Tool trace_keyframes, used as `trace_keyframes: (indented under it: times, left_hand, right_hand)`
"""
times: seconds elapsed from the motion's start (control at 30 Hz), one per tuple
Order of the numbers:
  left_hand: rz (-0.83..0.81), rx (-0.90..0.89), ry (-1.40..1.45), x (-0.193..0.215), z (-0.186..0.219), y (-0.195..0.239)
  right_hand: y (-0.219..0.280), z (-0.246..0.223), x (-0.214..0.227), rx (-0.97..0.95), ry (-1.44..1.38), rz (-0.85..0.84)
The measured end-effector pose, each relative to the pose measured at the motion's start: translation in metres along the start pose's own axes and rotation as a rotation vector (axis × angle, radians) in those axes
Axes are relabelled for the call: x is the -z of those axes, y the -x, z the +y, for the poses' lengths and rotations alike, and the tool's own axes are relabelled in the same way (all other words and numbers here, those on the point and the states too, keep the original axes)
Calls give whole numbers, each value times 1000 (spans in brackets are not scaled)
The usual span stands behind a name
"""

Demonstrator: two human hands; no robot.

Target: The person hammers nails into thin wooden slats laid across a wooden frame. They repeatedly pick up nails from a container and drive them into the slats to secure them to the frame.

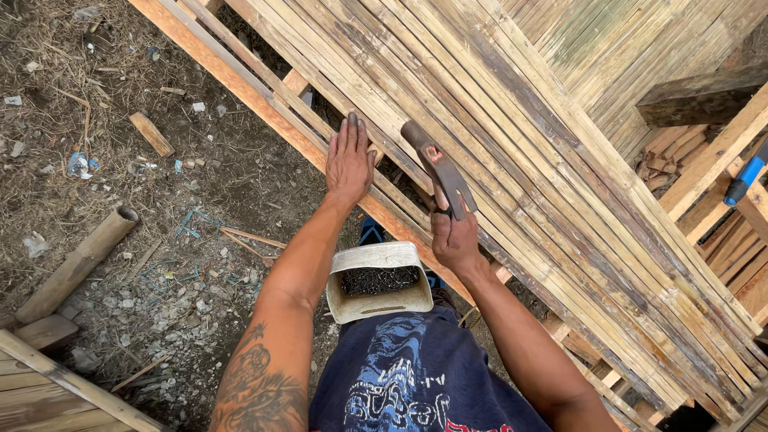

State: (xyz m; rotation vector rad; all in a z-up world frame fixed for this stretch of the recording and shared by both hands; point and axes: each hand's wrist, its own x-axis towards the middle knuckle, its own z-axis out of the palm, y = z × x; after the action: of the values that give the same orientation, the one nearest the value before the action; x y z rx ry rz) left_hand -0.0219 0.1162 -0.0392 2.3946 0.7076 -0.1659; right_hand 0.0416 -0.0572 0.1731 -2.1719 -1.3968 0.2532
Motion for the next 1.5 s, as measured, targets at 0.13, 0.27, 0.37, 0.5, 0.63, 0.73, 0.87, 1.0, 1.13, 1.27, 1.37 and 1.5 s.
trace_keyframes:
  times: [0.13,0.27,0.37,0.5,0.63,0.73,0.87,1.0,1.13,1.27,1.37,1.5]
  left_hand:
    - [-77,0,-42,5,0,7]
    - [-88,19,-60,15,3,3]
    - [-63,11,-87,9,4,4]
    - [-77,34,-76,1,7,6]
    - [-65,47,-79,14,3,0]
    - [-100,51,-77,10,6,2]
    - [-57,42,-85,6,4,9]
    - [-70,58,-63,14,8,1]
    - [-96,65,-63,10,6,3]
    - [-30,55,-116,0,6,3]
    - [-14,24,-104,7,3,1]
    - [53,-110,110,42,-4,9]
  right_hand:
    - [-28,16,-30,-612,140,-472]
    - [-27,24,-20,-422,-15,-239]
    - [-12,33,-16,-363,-2,-255]
    - [-8,48,-36,-407,190,-431]
    - [-21,46,-34,-362,47,-261]
    - [-4,35,-6,-81,-111,-78]
    - [-1,33,-20,-291,6,-301]
    - [-11,51,-41,-636,141,-436]
    - [2,57,-40,-311,-26,-169]
    - [12,57,-34,-333,103,-342]
    - [8,61,-40,-635,152,-457]
    - [19,68,-46,-631,228,-414]
